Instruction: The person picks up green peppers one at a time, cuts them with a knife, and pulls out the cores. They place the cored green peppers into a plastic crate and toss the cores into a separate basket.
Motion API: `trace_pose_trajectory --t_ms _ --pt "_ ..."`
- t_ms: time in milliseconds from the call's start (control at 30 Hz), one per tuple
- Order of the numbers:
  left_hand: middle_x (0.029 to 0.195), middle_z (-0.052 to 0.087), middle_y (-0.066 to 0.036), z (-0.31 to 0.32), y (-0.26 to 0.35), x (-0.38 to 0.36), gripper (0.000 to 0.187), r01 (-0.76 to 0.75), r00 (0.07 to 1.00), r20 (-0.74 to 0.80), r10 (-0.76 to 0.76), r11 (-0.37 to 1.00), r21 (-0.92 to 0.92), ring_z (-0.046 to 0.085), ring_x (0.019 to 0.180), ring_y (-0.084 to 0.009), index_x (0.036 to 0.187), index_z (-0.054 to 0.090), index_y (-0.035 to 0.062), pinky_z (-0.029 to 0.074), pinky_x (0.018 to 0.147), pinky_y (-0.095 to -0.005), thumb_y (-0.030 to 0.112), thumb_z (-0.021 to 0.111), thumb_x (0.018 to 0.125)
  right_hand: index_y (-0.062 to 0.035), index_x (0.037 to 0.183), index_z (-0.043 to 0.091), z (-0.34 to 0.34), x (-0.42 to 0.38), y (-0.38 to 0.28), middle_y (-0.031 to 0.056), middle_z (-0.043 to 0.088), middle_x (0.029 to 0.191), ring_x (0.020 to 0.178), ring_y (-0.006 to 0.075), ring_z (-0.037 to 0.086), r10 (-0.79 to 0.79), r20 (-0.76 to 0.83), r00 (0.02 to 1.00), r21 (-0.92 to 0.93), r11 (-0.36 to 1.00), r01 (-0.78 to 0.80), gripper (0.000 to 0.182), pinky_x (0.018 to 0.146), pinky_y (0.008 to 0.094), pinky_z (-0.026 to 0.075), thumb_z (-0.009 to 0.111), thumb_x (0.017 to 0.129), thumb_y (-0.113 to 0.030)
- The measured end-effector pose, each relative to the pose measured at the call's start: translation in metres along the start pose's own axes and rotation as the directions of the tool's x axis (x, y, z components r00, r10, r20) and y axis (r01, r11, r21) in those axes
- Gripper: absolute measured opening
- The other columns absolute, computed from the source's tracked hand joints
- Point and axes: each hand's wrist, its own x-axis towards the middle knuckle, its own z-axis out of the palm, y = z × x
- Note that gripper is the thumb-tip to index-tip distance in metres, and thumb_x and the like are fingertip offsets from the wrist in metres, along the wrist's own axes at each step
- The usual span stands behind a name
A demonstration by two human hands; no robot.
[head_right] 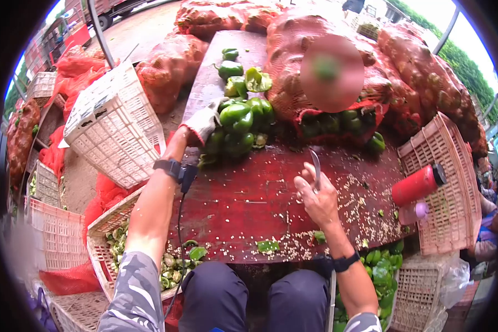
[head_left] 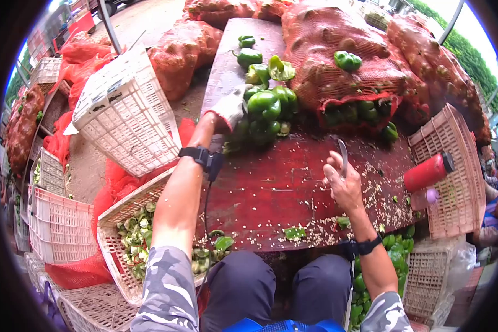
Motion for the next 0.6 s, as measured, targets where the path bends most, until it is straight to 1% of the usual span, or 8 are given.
trace_pose_trajectory --t_ms 100,167,267,333,367,400,500,600 --pt "0.125 0.060 -0.018 -0.002 0.028 -0.022 0.076 0.121 0.973 0.187 -0.133 0.990 0.076 0.061 0.105 -0.0287 0.153 0.028 0.0128 0.049 0.094 -0.0378 -0.010 0.050 0.083 -0.0010 0.138 0.054 0.000 0.017 -0.007 0.0118 0.064 0.115 0.079 0.0109 0.065 -0.094 0.022 0.995 -0.167 0.981 0.096 0.066 0.067 0.0274 0.054 0.078 0.087 -0.036" --pt "0.126 0.061 -0.016 0.005 0.062 -0.036 0.077 0.149 0.988 0.092 -0.127 0.943 -0.296 0.061 0.105 -0.0286 0.153 0.028 0.0133 0.049 0.093 -0.0366 -0.009 0.053 0.083 -0.0028 0.142 0.050 0.004 0.019 -0.026 0.0141 0.061 0.122 0.085 0.0124 0.066 -0.086 0.075 0.993 -0.212 0.972 0.101 0.074 0.071 0.0288 0.055 0.080 0.084 -0.037" --pt "0.126 0.060 -0.020 0.014 0.109 -0.071 0.070 0.070 0.998 0.011 -0.069 0.976 -0.209 0.059 0.114 -0.0312 0.148 0.035 0.0101 0.048 0.098 -0.0387 0.005 0.062 0.084 -0.0069 0.149 0.042 0.017 0.012 -0.051 0.0174 0.052 0.137 0.099 0.0164 0.067 -0.013 0.191 0.981 -0.171 0.984 0.047 0.086 0.080 0.0319 0.057 0.084 0.080 -0.036" --pt "0.124 0.060 -0.022 0.023 0.155 -0.076 0.069 0.179 0.984 0.027 -0.177 0.974 -0.139 0.060 0.113 -0.0342 0.146 0.035 0.0068 0.048 0.098 -0.0396 0.007 0.062 0.083 -0.0059 0.150 0.041 0.025 0.006 -0.059 0.0180 0.055 0.134 0.102 0.0174 0.067 -0.132 0.220 0.967 -0.190 0.966 0.175 0.090 0.084 0.0320 0.056 0.086 0.077 -0.036" --pt "0.123 0.060 -0.023 0.036 0.167 -0.080 0.067 0.095 0.993 -0.057 -0.102 0.988 -0.118 0.061 0.111 -0.0373 0.146 0.034 0.0049 0.049 0.097 -0.0408 0.006 0.058 0.084 -0.0041 0.146 0.045 0.023 0.001 -0.053 0.0160 0.060 0.127 0.102 0.0168 0.066 -0.076 0.191 0.979 -0.137 0.985 0.103 0.086 0.086 0.0315 0.055 0.087 0.077 -0.034" --pt "0.122 0.060 -0.024 0.048 0.183 -0.084 0.067 0.294 0.955 -0.015 -0.297 0.950 -0.105 0.062 0.109 -0.0378 0.146 0.034 0.0053 0.049 0.097 -0.0399 0.005 0.057 0.084 -0.0023 0.142 0.049 0.021 -0.003 -0.047 0.0141 0.065 0.120 0.101 0.0161 0.066 -0.019 0.161 0.987 -0.081 0.996 0.033 0.082 0.088 0.0311 0.055 0.087 0.076 -0.032" --pt "0.124 0.059 -0.025 0.053 0.205 -0.078 0.061 0.332 0.943 -0.008 -0.334 0.939 -0.091 0.060 0.112 -0.0391 0.144 0.038 0.0037 0.049 0.097 -0.0410 0.006 0.055 0.085 -0.0025 0.132 0.059 -0.001 -0.005 -0.052 0.0062 0.071 0.107 0.099 0.0130 0.065 0.074 0.188 0.979 0.063 0.994 -0.088 0.066 0.089 0.0302 0.054 0.086 0.077 -0.028" --pt "0.128 0.059 -0.025 0.059 0.206 -0.070 0.055 0.361 0.931 -0.009 -0.364 0.926 -0.109 0.059 0.117 -0.0387 0.140 0.043 0.0014 0.048 0.099 -0.0424 0.011 0.054 0.087 -0.0048 0.130 0.061 -0.032 -0.005 -0.057 0.0040 0.071 0.105 0.083 0.0085 0.067 0.279 0.161 0.947 0.093 0.951 -0.296 0.063 0.062 0.0225 0.052 0.086 0.076 -0.024"
